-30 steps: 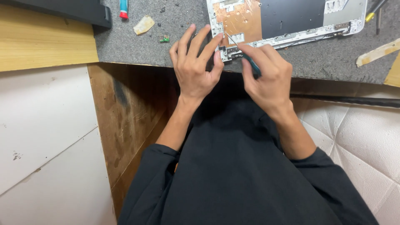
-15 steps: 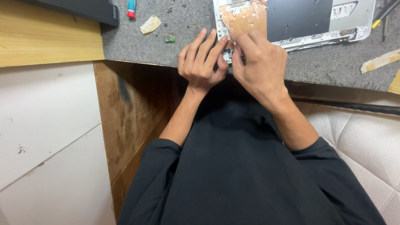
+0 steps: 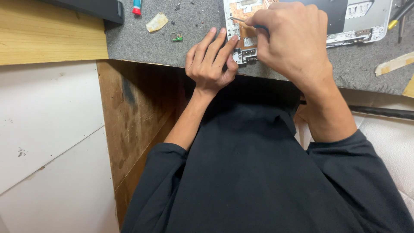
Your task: Cleaning the interior of a laptop chassis with a brush and then installing a motherboard.
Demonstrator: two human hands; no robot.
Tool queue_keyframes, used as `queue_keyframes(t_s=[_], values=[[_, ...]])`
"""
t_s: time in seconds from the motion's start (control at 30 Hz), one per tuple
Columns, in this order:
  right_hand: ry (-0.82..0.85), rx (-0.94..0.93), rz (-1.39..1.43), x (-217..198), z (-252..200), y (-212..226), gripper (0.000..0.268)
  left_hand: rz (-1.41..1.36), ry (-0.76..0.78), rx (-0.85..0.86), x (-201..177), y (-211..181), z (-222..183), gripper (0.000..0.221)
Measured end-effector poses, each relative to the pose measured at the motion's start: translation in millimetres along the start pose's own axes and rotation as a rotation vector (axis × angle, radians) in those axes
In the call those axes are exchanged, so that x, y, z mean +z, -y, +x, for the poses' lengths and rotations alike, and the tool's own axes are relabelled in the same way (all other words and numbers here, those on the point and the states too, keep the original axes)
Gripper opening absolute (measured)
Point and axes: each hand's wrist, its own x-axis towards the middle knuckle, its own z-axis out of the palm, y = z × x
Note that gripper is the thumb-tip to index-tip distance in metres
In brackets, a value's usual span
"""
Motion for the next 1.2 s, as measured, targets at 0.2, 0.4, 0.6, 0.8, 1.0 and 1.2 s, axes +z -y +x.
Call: queue_keyframes(t_s=[0.2,0.4,0.6,0.8,1.0,1.2], values=[[-0.119,-0.205,-0.087,5.5,6.7,-17.1,0.010,-0.003,-0.019,0.003,2.5,1.0,-2.8,0.041],[-0.005,-0.193,0.155,21.4,9.4,-33.8,0.019,-0.005,-0.038,-0.013,2.3,-2.0,0.2,0.038],[-0.126,-0.223,0.217,22.2,2.8,-32.1,0.011,0.015,-0.049,0.029,3.2,1.2,-0.7,0.040],[-0.152,-0.236,0.187,24.2,-2.7,-30.0,0.004,0.021,-0.057,0.048,5.1,4.0,-2.3,0.039],[-0.099,-0.279,0.013,17.0,3.5,-26.5,0.008,0.012,-0.049,0.028,4.8,1.9,-1.4,0.041],[-0.181,-0.298,0.126,27.0,8.6,-21.6,0.010,0.009,-0.059,-0.016,5.4,-0.5,-1.4,0.043]])
